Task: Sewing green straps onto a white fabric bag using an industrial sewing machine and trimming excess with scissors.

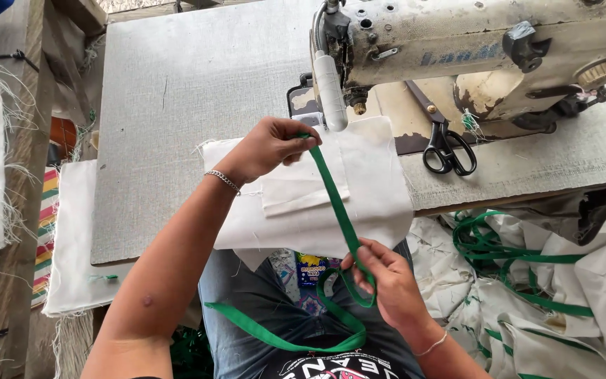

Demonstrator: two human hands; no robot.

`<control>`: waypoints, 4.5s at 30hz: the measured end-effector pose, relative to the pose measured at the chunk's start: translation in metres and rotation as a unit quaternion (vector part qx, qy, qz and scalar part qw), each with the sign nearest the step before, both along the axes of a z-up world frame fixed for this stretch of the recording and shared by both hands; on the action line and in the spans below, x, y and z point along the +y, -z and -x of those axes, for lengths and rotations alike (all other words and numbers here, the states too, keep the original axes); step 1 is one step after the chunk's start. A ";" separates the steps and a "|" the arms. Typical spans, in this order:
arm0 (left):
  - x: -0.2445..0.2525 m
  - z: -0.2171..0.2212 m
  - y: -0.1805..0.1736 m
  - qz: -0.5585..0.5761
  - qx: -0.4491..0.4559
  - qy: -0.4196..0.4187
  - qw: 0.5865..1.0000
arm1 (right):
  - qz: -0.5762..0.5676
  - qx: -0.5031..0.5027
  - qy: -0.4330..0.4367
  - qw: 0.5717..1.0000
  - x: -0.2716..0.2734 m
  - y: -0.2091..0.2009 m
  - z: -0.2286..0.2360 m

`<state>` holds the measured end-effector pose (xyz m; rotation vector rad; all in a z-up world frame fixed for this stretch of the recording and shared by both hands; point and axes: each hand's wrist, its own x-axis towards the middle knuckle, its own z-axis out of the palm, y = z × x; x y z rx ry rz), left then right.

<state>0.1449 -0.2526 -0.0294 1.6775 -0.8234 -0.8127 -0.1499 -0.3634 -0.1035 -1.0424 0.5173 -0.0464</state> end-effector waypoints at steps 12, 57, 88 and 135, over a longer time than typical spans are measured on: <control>-0.038 0.005 0.058 -0.021 -0.323 -0.006 0.946 | 0.251 0.023 -0.002 0.968 -0.003 -0.008 0.001; -0.005 0.072 0.062 -0.169 -0.509 -0.006 0.844 | 0.765 -0.275 -0.123 0.570 -0.072 -0.014 -0.081; -0.003 0.072 0.051 -0.174 -0.481 0.007 0.859 | 0.793 -0.240 -0.157 0.538 -0.104 -0.008 -0.150; -0.017 0.037 0.062 -0.102 -0.527 -0.017 0.844 | 0.818 -0.248 -0.124 0.504 -0.140 0.040 -0.201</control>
